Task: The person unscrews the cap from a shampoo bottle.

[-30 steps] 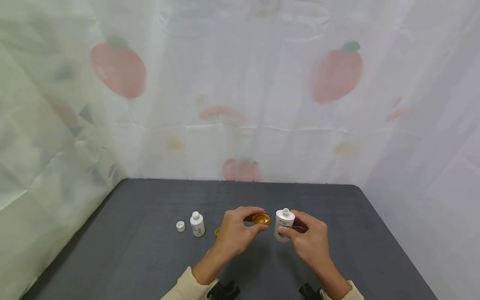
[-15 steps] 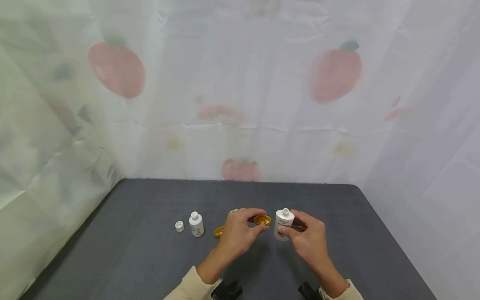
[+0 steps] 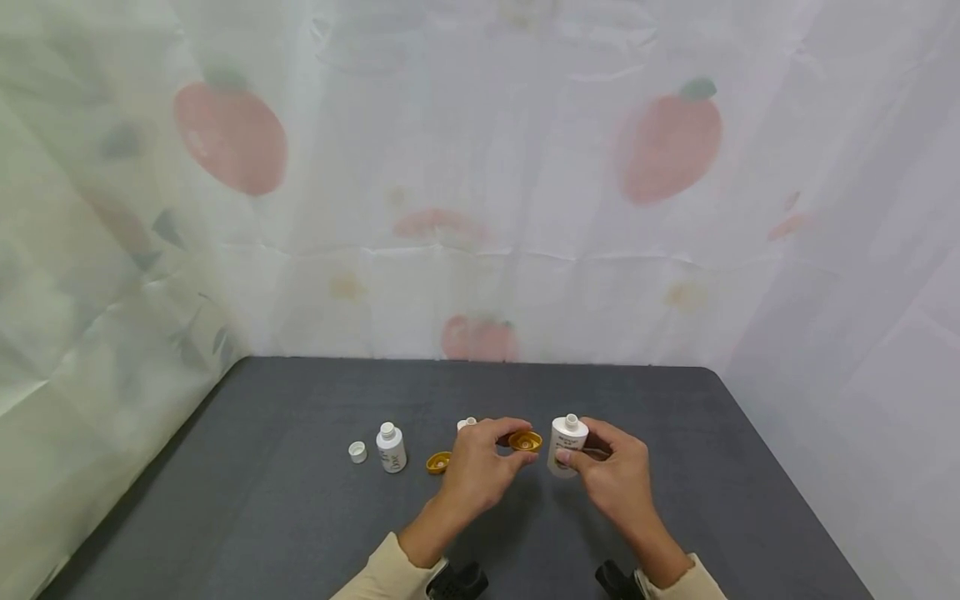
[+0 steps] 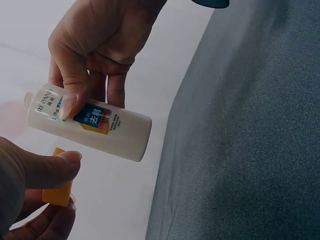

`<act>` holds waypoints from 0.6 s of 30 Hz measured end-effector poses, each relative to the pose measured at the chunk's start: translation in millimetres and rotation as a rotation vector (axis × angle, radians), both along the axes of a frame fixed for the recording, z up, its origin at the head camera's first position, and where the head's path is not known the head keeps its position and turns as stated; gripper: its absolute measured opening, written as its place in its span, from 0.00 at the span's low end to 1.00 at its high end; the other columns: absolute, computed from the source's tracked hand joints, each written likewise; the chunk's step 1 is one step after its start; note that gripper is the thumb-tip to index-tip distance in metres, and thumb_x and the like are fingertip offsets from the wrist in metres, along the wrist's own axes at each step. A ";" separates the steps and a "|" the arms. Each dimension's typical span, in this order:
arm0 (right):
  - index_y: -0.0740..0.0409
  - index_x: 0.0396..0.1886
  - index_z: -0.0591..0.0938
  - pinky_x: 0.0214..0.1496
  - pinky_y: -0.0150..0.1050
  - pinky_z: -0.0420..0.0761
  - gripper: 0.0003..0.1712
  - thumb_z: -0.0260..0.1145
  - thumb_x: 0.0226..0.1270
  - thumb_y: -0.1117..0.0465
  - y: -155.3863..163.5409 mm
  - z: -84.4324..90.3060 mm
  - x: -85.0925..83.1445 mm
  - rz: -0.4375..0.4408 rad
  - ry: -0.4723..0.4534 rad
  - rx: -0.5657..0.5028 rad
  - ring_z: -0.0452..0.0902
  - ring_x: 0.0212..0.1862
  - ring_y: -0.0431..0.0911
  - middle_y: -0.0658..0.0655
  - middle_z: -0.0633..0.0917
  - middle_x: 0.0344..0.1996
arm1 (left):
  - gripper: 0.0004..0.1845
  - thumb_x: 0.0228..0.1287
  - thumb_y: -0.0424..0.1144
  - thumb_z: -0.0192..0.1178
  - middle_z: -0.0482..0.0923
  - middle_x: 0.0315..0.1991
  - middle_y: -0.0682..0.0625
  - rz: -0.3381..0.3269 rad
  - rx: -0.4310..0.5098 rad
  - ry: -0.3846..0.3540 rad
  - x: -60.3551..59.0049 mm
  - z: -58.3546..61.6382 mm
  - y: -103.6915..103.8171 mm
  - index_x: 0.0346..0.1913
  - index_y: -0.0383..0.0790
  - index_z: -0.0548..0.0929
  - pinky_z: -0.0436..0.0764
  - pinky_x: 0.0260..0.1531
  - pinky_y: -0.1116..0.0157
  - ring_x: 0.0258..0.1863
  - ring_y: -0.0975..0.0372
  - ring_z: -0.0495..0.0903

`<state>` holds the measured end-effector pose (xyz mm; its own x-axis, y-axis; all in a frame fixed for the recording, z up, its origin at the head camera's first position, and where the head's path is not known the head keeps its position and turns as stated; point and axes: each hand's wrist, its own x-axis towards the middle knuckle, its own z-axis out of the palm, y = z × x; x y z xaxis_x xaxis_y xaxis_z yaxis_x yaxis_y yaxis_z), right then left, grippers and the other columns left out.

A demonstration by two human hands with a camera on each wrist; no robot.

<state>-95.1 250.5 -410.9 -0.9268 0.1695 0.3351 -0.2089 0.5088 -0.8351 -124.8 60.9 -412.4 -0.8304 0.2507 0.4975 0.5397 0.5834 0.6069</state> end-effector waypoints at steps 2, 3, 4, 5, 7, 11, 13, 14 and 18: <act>0.68 0.57 0.86 0.46 0.33 0.90 0.26 0.79 0.56 0.73 0.3 -1.1 -0.8 -0.002 -0.001 0.000 0.82 0.42 0.23 0.68 0.90 0.46 | 0.18 0.53 0.39 0.81 0.92 0.40 0.53 0.009 -0.002 -0.008 0.3 -0.6 0.6 0.48 0.46 0.93 0.83 0.43 0.65 0.38 0.63 0.87; 0.69 0.57 0.86 0.46 0.34 0.90 0.26 0.79 0.57 0.73 0.6 -1.7 -1.2 0.000 0.000 -0.003 0.82 0.42 0.23 0.69 0.90 0.47 | 0.18 0.53 0.39 0.81 0.92 0.41 0.53 0.013 -0.004 -0.014 0.4 -0.6 1.0 0.48 0.46 0.93 0.83 0.44 0.65 0.38 0.62 0.87; 0.69 0.57 0.86 0.46 0.34 0.90 0.26 0.79 0.57 0.73 1.0 -2.6 -1.7 -0.001 0.000 -0.004 0.82 0.42 0.23 0.69 0.90 0.47 | 0.17 0.53 0.39 0.81 0.92 0.41 0.53 0.016 -0.006 -0.018 0.5 -0.9 1.4 0.48 0.46 0.93 0.84 0.43 0.65 0.38 0.62 0.87; 0.69 0.57 0.86 0.46 0.35 0.90 0.26 0.79 0.57 0.73 1.4 -3.5 -2.4 -0.001 0.001 -0.002 0.82 0.42 0.24 0.69 0.90 0.47 | 0.17 0.53 0.39 0.81 0.92 0.41 0.53 0.018 -0.008 -0.024 0.6 -1.1 1.7 0.48 0.45 0.93 0.84 0.43 0.65 0.39 0.62 0.87; 0.69 0.58 0.86 0.47 0.37 0.91 0.26 0.79 0.57 0.72 2.2 -5.3 -3.6 -0.002 0.000 -0.005 0.83 0.42 0.24 0.69 0.90 0.47 | 0.17 0.54 0.38 0.81 0.92 0.41 0.52 0.021 -0.010 -0.034 0.7 -1.9 2.3 0.49 0.45 0.92 0.85 0.42 0.66 0.39 0.61 0.88; 0.68 0.58 0.86 0.48 0.37 0.90 0.27 0.79 0.57 0.71 3.9 -8.5 -6.2 0.000 -0.016 -0.010 0.83 0.43 0.25 0.69 0.90 0.48 | 0.17 0.54 0.38 0.80 0.92 0.41 0.52 0.018 -0.007 -0.054 0.4 -3.9 4.0 0.49 0.45 0.92 0.84 0.37 0.70 0.38 0.61 0.87; 0.67 0.58 0.86 0.48 0.35 0.90 0.27 0.79 0.57 0.71 4.8 -9.6 -7.1 0.003 -0.023 -0.016 0.83 0.43 0.25 0.69 0.90 0.49 | 0.17 0.54 0.38 0.80 0.92 0.41 0.51 0.020 -0.005 -0.061 0.3 -5.4 5.1 0.49 0.45 0.92 0.83 0.36 0.72 0.38 0.61 0.87; 0.67 0.59 0.86 0.48 0.33 0.90 0.27 0.79 0.58 0.71 5.2 -10.1 -7.6 0.003 -0.026 -0.020 0.82 0.43 0.25 0.69 0.90 0.49 | 0.17 0.54 0.38 0.80 0.92 0.41 0.51 0.022 -0.006 -0.064 0.3 -6.2 5.7 0.49 0.45 0.92 0.83 0.35 0.72 0.38 0.61 0.87; 0.67 0.58 0.86 0.46 0.29 0.88 0.27 0.79 0.58 0.71 6.6 -12.2 -8.6 -0.001 -0.030 -0.021 0.82 0.43 0.24 0.68 0.90 0.49 | 0.18 0.55 0.37 0.80 0.92 0.42 0.51 0.033 -0.011 -0.065 0.6 -9.3 7.7 0.50 0.45 0.92 0.83 0.35 0.72 0.39 0.61 0.87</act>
<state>-103.7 257.1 -423.2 -0.9361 0.1774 0.3038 -0.1831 0.4918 -0.8513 -124.2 68.7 -421.6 -0.8690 0.2279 0.4393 0.4795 0.6074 0.6334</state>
